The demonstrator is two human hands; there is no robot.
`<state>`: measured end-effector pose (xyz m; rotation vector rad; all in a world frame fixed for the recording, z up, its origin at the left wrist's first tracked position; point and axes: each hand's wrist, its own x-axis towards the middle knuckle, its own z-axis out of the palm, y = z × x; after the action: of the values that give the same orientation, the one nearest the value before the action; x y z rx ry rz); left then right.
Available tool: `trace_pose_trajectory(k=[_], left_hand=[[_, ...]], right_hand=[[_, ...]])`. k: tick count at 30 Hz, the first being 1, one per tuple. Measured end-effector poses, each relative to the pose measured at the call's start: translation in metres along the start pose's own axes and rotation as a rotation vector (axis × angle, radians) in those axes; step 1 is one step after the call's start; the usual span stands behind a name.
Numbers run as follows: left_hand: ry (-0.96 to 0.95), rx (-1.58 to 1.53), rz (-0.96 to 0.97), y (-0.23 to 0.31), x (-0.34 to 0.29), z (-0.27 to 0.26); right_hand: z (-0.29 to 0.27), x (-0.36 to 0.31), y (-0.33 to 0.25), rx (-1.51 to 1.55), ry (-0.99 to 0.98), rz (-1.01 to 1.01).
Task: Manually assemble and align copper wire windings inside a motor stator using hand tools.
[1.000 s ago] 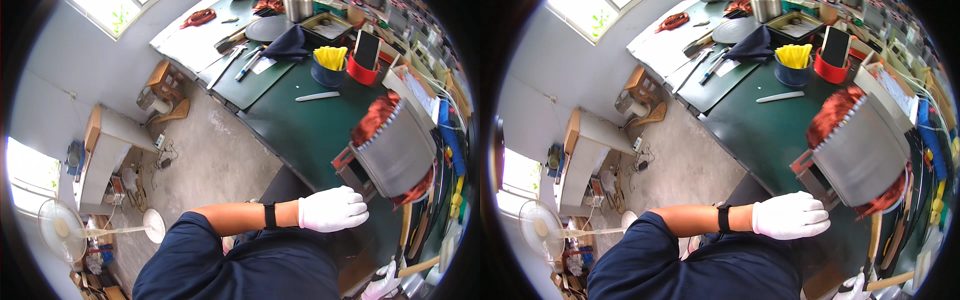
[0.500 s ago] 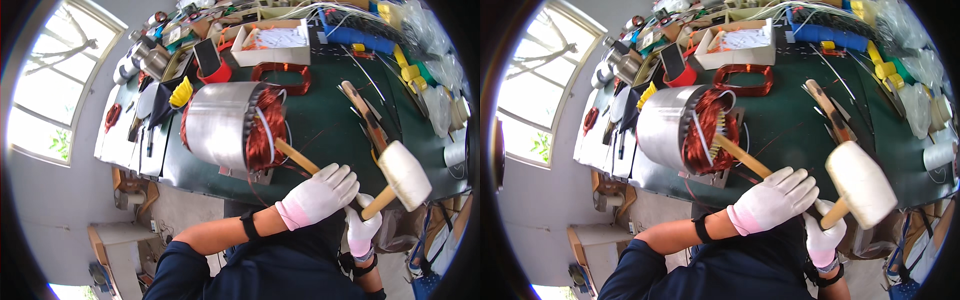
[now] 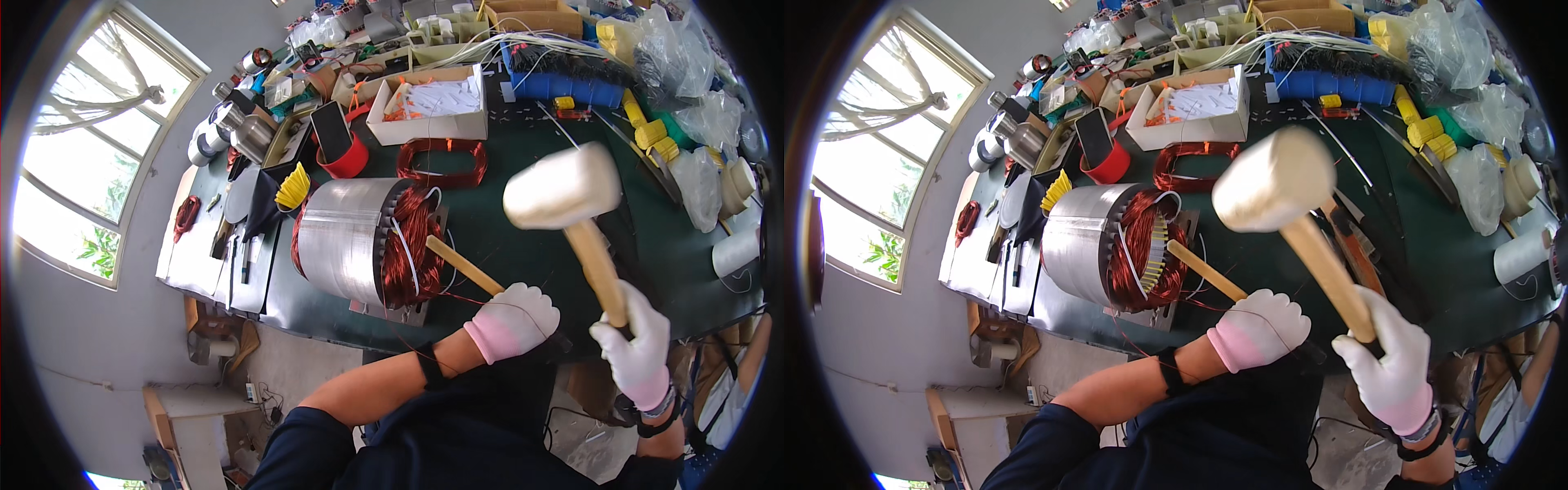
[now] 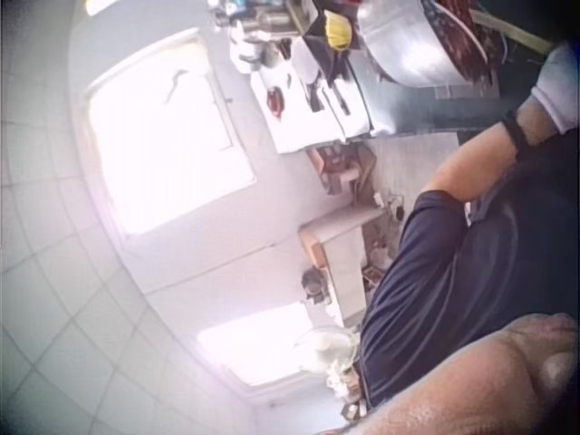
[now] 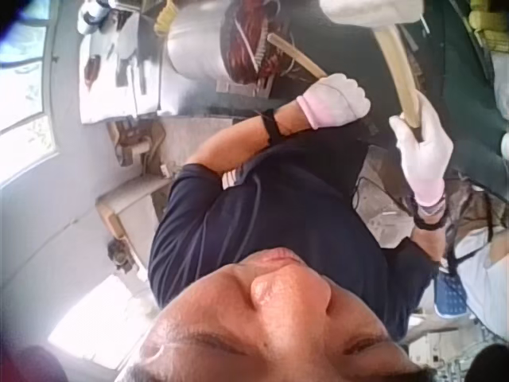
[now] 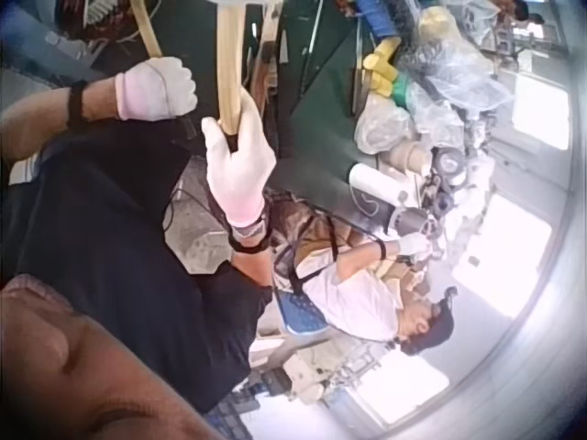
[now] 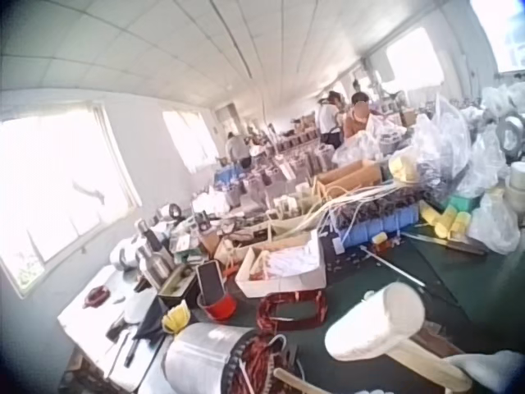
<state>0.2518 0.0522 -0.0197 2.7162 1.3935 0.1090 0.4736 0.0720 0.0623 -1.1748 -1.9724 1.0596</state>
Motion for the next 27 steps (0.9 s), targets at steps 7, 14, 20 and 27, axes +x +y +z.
trace_pose_trajectory(k=[7,14,20,27], left_hand=[[0.007,-0.109,-0.053,0.003,-0.003,0.006],[0.279,0.05,0.037,-0.002,-0.012,0.015],[0.156,-0.03,0.081,0.023,-0.017,0.003],[0.412,-0.321,0.394,0.062,-0.052,-0.028]], right_hand=[[0.022,0.043,0.029,-0.74,-0.397,-0.366],[0.023,0.036,0.007,-0.407,-0.106,-0.444],[0.016,0.043,0.019,-0.453,-0.158,-0.34],[0.014,0.028,-0.037,0.336,-0.099,0.277]])
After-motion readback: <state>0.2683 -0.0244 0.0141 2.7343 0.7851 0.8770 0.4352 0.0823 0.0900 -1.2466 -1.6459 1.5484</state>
